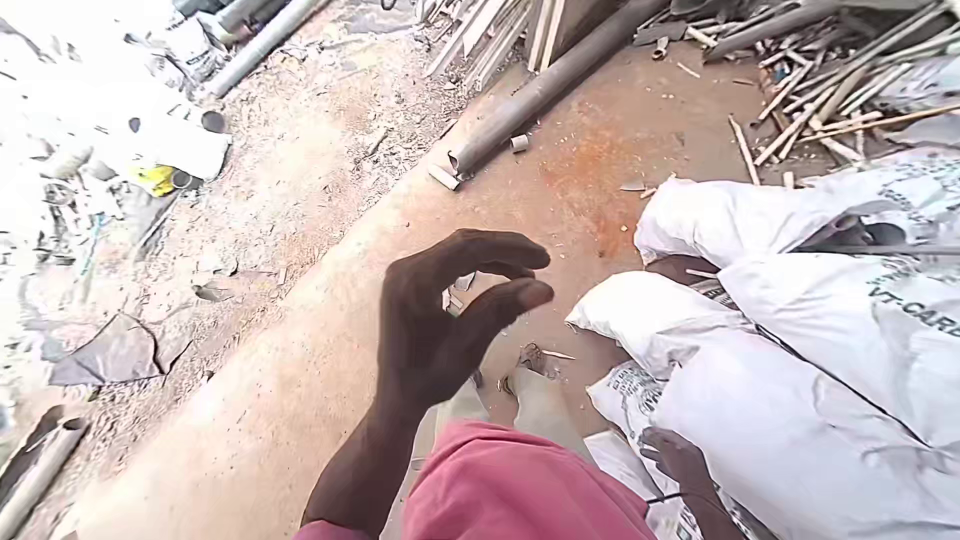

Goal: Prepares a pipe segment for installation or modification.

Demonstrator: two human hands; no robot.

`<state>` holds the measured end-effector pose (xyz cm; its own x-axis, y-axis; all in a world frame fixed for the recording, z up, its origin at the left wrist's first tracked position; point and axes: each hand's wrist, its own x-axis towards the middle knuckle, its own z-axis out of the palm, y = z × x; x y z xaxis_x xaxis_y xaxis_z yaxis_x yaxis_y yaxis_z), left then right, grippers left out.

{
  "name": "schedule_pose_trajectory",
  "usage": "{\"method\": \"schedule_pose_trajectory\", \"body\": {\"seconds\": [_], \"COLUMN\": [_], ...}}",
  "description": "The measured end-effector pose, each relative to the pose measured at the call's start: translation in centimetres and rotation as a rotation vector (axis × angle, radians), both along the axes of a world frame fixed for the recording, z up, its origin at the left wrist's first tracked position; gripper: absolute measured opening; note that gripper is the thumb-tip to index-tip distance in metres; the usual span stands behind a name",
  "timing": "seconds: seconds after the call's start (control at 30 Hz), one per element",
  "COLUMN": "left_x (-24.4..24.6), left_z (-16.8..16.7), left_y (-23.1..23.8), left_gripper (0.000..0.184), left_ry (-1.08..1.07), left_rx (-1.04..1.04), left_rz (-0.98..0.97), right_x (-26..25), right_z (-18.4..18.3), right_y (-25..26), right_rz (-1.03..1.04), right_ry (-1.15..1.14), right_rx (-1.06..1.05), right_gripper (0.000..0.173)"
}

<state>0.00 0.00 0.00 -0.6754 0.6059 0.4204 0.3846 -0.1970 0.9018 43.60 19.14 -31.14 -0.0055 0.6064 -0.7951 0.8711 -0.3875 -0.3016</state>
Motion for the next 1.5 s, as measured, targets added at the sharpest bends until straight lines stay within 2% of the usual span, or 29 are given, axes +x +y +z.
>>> {"method": "schedule_pose_trajectory", "body": {"seconds": [0.1, 0.17, 0.23, 0.3, 0.4, 0.53, 0.7, 0.83, 0.93, 1.03, 1.1, 1.33, 1.5], "left_x": [-0.8, -0.2, 2.9, 6.4, 12.4, 17.6, 19.7, 20.0, 19.2, 17.1, 14.0, 3.3, 0.3], "left_z": [-9.8, -17.1, -23.5, -27.6, -30.6, -31.6, -32.4, -31.2, -30.8, -30.9, -30.9, -27.5, -28.7], "left_y": [-4.2, -7.6, -12.1, -16.4, -21.2, -23.7, -22.2, -20.3, -19.0, -17.8, -16.3, -11.5, -11.6], "left_gripper": [0.022, 0.027, 0.032, 0.036, 0.038, 0.038, 0.039, 0.038, 0.037, 0.038, 0.038, 0.039, 0.039], "left_ry": [-0.315, -0.535, -0.697, -0.823, -1.002, -1.185, -1.317, -1.311, -1.158, -1.02, -1.008, -0.885, -0.865], "left_rx": [-0.5, -0.845, -1.146, -1.371, -1.516, -1.582, -1.505, -1.501, -1.585, -1.653, -1.6, -1.441, -1.462], "left_rz": [0.118, 0.083, 0.008, -0.037, 0.005, 0.153, 0.217, 0.224, 0.09, -0.003, 0.018, 0.101, 0.048], "right_x": [-3.5, -5.8, -7.0, -8.1, -8.1, -8.3, -10.4, -11.6, -12.7, -12.6, -12.2, -6.1, -5.1], "right_z": [0.2, 0.8, 1.5, 1.1, -0.5, -4.0, -2.9, -3.8, -3.6, -2.4, -2.1, -6.1, -6.1], "right_y": [-0.2, -0.3, -0.4, -0.1, 1.2, 4.2, 8.4, 10.4, 10.9, 10.4, 9.8, 5.9, 3.4], "right_rz": [0.015, 0.086, 0.148, 0.179, 0.195, 0.254, 0.268, 0.304, 0.246, 0.187, 0.16, -0.059, -0.144], "right_ry": [0.077, 0.104, 0.09, 0.068, 0.008, -0.023, 0.053, 0.098, 0.13, 0.204, 0.23, 0.024, 0.017], "right_rx": [0.002, 0.01, -0.015, -0.048, -0.126, -0.208, -0.089, -0.07, -0.087, -0.054, -0.032, -0.162, -0.182], "right_gripper": [0.027, 0.026, 0.027, 0.027, 0.027, 0.026, 0.026, 0.027, 0.028, 0.027, 0.027, 0.029, 0.03]}}
